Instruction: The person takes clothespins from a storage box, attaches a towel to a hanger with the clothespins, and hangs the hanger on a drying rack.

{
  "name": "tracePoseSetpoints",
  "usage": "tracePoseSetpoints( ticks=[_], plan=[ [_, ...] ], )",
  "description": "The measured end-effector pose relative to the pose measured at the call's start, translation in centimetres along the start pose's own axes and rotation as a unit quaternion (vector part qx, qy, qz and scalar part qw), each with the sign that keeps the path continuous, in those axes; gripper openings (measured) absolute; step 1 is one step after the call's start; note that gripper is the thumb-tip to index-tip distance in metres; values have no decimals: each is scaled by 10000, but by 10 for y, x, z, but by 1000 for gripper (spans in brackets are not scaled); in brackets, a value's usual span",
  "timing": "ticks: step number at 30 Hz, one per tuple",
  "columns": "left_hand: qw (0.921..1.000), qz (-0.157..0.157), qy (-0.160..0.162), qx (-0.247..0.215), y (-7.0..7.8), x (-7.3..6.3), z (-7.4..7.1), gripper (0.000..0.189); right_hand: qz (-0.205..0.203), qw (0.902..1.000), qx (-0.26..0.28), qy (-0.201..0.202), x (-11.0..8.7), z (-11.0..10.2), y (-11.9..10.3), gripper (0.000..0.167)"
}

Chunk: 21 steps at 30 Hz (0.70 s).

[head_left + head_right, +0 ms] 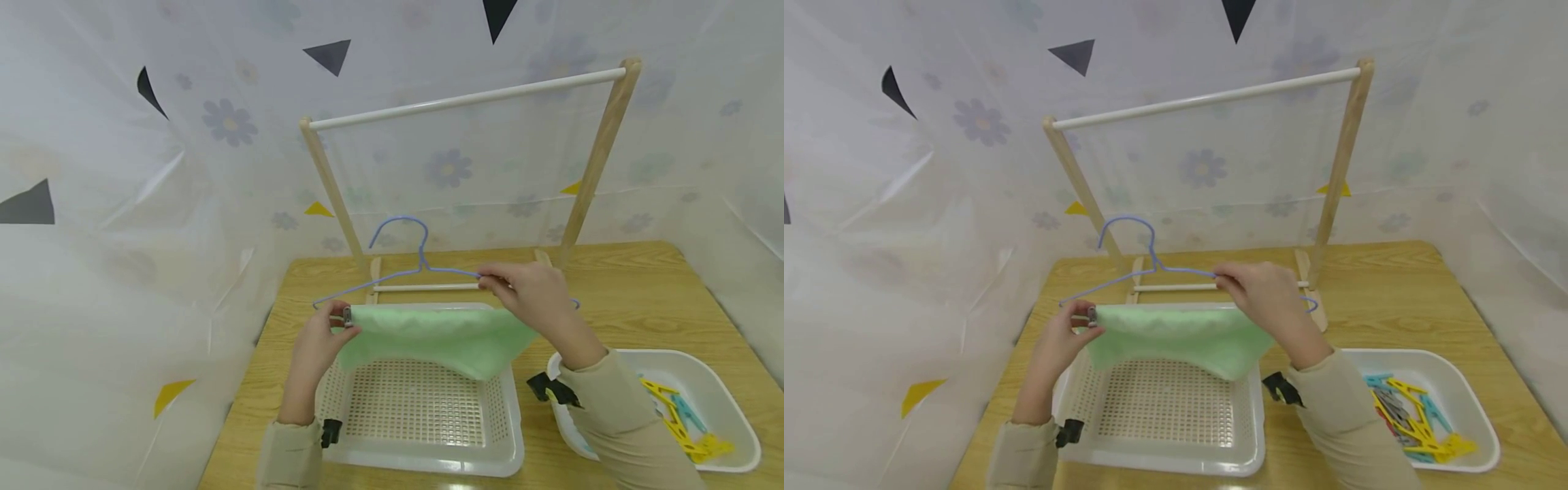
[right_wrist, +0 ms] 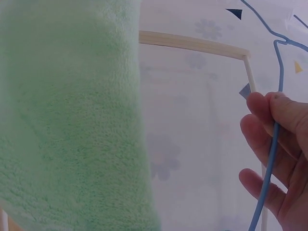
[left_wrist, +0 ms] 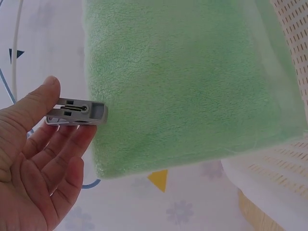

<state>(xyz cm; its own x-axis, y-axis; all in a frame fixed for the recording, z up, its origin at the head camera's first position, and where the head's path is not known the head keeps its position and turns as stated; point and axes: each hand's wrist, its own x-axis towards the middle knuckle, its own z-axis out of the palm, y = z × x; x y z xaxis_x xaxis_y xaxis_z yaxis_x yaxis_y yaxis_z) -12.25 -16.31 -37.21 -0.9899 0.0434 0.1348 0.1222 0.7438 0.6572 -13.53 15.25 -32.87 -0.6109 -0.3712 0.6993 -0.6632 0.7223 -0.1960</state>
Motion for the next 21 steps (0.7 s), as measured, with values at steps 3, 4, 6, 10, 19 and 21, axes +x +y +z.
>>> tracePoseSetpoints(
  ticks=[3,4,6,10,19,21],
  plan=[
    [10000,-19,62,-47,-1,1,0,36,0,10000,7,1,0,0,0,40],
    [10000,-9,77,-54,-2,1,0,37,0,10000,8,-4,0,0,0,43],
    [9999,-13,115,-56,-2,1,-1,38,1,10000,17,-13,0,0,0,45],
    [9998,-38,182,14,-4,1,-2,40,63,10000,12,-65,-1,-1,0,46],
    [9994,-200,277,-22,-6,2,-3,44,268,9994,-38,-204,-2,-3,0,13],
    [9994,-174,298,52,-6,2,-3,45,267,9994,-42,-207,-2,-3,1,13]
  ],
)
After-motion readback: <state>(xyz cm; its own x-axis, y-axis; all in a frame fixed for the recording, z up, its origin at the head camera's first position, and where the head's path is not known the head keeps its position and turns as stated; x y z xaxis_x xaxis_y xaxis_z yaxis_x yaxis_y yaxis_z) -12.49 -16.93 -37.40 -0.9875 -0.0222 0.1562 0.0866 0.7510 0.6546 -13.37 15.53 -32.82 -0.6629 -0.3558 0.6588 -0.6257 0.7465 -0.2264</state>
